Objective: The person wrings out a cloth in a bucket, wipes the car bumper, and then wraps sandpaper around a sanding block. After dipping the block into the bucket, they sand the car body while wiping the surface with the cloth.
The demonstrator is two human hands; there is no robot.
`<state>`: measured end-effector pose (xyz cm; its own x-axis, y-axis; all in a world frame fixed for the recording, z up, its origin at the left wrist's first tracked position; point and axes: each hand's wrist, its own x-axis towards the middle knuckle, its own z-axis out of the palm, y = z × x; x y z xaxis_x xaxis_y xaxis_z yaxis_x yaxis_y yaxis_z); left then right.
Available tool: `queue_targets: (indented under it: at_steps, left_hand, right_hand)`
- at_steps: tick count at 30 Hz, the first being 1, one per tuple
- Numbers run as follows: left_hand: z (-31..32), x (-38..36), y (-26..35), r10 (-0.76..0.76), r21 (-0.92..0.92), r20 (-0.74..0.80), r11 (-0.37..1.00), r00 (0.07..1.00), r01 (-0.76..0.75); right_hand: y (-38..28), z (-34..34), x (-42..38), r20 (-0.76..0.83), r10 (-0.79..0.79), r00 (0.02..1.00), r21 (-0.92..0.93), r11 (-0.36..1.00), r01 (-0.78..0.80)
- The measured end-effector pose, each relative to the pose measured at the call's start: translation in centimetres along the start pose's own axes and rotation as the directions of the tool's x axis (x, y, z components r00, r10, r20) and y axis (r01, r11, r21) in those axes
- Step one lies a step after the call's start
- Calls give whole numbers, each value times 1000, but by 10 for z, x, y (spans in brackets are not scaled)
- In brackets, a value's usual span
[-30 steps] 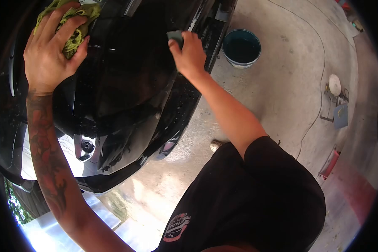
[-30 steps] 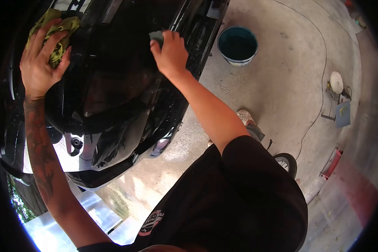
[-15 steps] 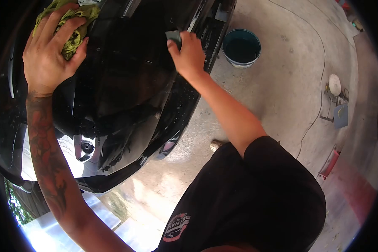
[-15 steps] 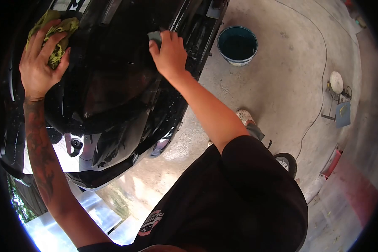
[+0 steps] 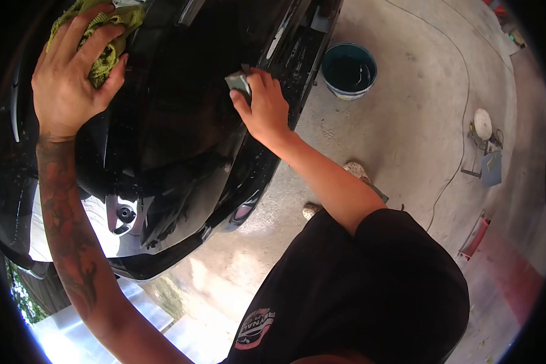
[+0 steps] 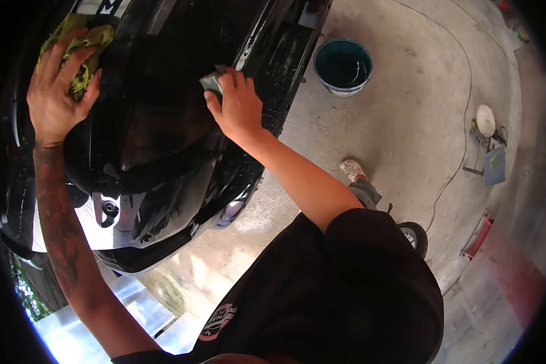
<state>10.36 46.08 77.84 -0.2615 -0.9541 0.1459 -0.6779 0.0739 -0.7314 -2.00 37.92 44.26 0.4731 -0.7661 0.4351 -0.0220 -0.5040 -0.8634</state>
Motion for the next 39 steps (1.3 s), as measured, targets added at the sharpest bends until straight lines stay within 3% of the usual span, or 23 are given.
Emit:
queue_targets:
  at_steps: [7,10,11,14,18,21,23,25,29,35,39]
  left_hand:
    - [-1,0,0,-7,2,13,1000,1000,7]
    - [1,0,-1,-7,-2,8,1000,1000,7]
    - [1,0,0,-8,-2,8,1000,1000,8]
    - [1,0,1,2,5,-2,1000,1000,-2]
    - [0,1,0,4,5,4,1000,1000,-4]
    - [1,-1,-1,-9,16,25,1000,1000,9]
    - [1,0,-1,7,13,4,1000,1000,-7]
    - [2,-1,-1,12,10,0,1000,1000,-12]
    - [1,-1,-1,2,4,13,1000,1000,-2]
    - [2,-2,-2,8,3,-5,1000,1000,-8]
    - [2,-1,-2,9,1,2,1000,1000,-9]
  right_hand:
    - [16,3,55,-80,85,993,-45,995,-89]
    - [2,-1,21,-21,73,997,-16,997,-73]
    - [-4,-3,3,63,118,991,20,993,-120]
    - [-4,-2,-17,48,16,999,55,998,-18]
    - [10,0,33,-38,119,992,-56,991,-121]
    - [12,4,26,-67,82,994,-53,995,-86]
    - [2,-1,3,26,83,996,-10,996,-83]
    - [7,3,0,-6,18,1000,-14,1000,-18]
    - [17,4,44,-104,98,990,-84,991,-107]
    - [-1,-5,-5,59,65,996,-45,997,-63]
    - [-7,-8,-31,85,-46,995,12,999,45]
